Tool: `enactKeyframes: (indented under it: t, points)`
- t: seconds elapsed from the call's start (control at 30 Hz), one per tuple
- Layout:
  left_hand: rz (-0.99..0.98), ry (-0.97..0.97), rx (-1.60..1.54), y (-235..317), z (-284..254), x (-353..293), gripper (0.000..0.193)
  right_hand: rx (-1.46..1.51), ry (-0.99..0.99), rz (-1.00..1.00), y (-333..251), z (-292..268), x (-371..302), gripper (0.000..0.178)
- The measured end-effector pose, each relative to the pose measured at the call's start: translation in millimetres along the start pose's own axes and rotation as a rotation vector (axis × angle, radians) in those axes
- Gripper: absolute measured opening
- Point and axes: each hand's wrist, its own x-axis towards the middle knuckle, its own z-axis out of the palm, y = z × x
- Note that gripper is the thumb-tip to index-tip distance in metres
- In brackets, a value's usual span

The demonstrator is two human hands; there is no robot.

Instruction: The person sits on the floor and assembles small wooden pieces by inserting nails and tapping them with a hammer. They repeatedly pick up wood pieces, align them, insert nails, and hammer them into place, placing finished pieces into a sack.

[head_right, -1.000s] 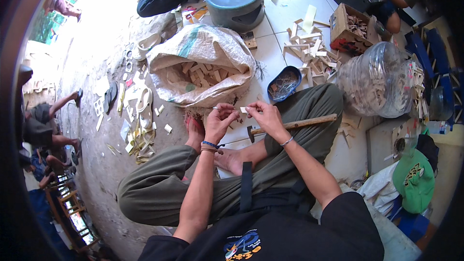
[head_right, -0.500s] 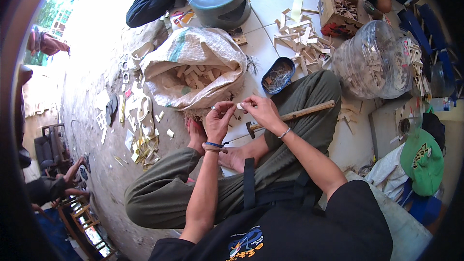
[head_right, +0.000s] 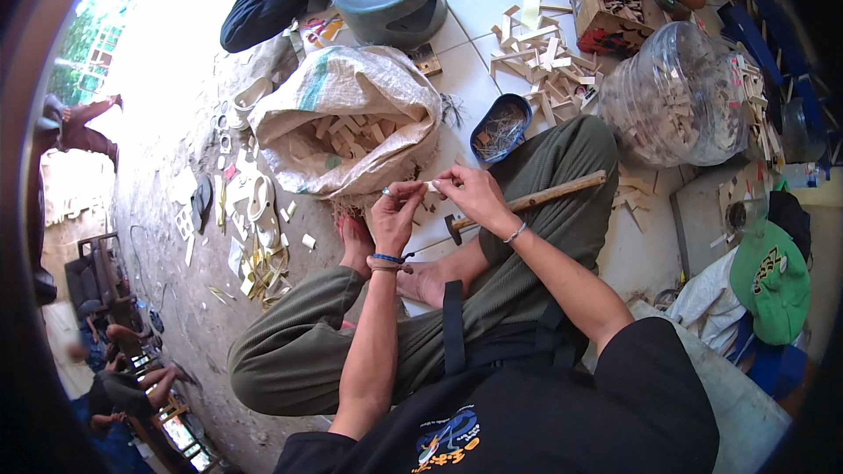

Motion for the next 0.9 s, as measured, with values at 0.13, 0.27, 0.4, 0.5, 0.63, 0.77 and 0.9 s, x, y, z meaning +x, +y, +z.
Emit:
enactKeyframes:
  t: [0.13, 0.27, 0.4, 0.5, 0.63, 0.77, 0.9]
  points:
    - [0.006, -0.004, 0.003, 1, 0, -1, 0.015, 0.005, 0.001, -0.006, -1, 0, -1, 0.034]
    - [0.030, -0.011, 0.071, 2, -1, 0, 0.015, -0.002, -0.005, -0.003, -1, -1, -1, 0.034]
    - [0.053, 0.003, 0.096, 6, 0, -1, 0.015, 0.000, -0.010, 0.006, -2, -1, -1, 0.034]
    - [0.104, 0.028, 0.224, 13, 3, -4, 0.013, -0.001, -0.012, 0.021, -1, -1, -1, 0.033]
    - [0.325, 0.067, 0.459, 19, 10, -8, 0.011, 0.004, -0.006, 0.014, 0, -1, 0, 0.032]
    - [0.489, 0.078, 0.606, 20, 15, -10, 0.012, 0.007, -0.007, 0.016, 1, -1, 0, 0.032]
    - [0.492, 0.062, 0.666, 21, 15, -13, 0.014, 0.020, -0.015, -0.001, 3, -1, 2, 0.032]
